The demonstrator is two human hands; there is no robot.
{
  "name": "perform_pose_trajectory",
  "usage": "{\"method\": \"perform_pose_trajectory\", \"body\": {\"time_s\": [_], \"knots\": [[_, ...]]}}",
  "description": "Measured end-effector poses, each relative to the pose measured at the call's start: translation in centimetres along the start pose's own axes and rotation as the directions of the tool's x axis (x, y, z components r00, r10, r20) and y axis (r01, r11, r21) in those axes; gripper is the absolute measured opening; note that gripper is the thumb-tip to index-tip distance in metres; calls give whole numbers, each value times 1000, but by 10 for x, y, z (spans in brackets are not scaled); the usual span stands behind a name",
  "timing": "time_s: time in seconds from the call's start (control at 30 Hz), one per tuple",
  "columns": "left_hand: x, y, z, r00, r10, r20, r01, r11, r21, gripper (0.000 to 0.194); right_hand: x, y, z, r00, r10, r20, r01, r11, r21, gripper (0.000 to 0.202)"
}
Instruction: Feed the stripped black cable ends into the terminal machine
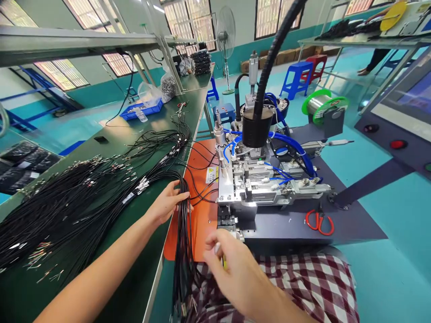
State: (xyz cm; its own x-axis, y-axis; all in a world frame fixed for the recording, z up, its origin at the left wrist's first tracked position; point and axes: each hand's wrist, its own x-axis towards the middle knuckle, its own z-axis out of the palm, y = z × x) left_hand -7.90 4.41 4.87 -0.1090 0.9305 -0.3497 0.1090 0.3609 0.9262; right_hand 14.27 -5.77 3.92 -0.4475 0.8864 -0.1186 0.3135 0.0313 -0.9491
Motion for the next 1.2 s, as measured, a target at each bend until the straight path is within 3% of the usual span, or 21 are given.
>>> {"method": "perform_pose_trajectory", "body": {"time_s": [0.13,0.3,0.53,0.67,0.73,0.77,0.8,0.83,0.87,0.9,0.93,1.03,1.1,1.2], "knots": [[8,-1,5,1000,16,-18,-17,998,-68,60,19,-7,23,997,-69,47,75,983,-165,22],[11,10,-9,998,59,-18,-60,996,-64,57,40,-6,40,997,21,75,-10,990,-138,22],[26,-5,-21,997,75,7,-75,988,136,57,44,-12,22,999,19,36,-14,991,-130,15],[7,-6,-17,978,189,-93,-151,937,315,59,28,-7,7,999,45,30,-42,994,-99,31],[-17,-2,-5,938,338,-77,-273,857,436,54,20,-4,0,999,47,-3,-47,986,-161,32],[-31,0,3,866,493,89,-446,677,585,43,16,-3,-4,999,42,-18,-44,978,-202,29],[-44,1,11,759,558,337,-620,461,635,37,13,-2,-9,999,31,-29,-37,970,-241,24],[-55,0,18,649,515,560,-747,292,598,38,10,-1,-14,999,17,-31,-25,962,-272,19],[-64,-1,25,562,440,700,-818,173,548,39,7,1,-20,1000,8,-30,-16,956,-292,16],[-69,-3,29,520,403,753,-842,97,530,34,5,4,-26,999,4,-34,-14,955,-297,14],[-72,-6,32,499,374,782,-852,43,523,28,2,7,-31,999,10,-40,-21,959,-283,14],[-71,-15,37,524,371,767,-821,-20,571,24,-4,18,-43,994,74,-76,-84,987,-139,16],[-69,-19,43,546,367,753,-805,-19,592,25,-6,24,-44,991,99,-93,-103,994,-44,16],[-71,-20,57,558,333,760,-815,49,578,22,-5,26,-39,990,74,-122,-80,996,-42,17]]}}
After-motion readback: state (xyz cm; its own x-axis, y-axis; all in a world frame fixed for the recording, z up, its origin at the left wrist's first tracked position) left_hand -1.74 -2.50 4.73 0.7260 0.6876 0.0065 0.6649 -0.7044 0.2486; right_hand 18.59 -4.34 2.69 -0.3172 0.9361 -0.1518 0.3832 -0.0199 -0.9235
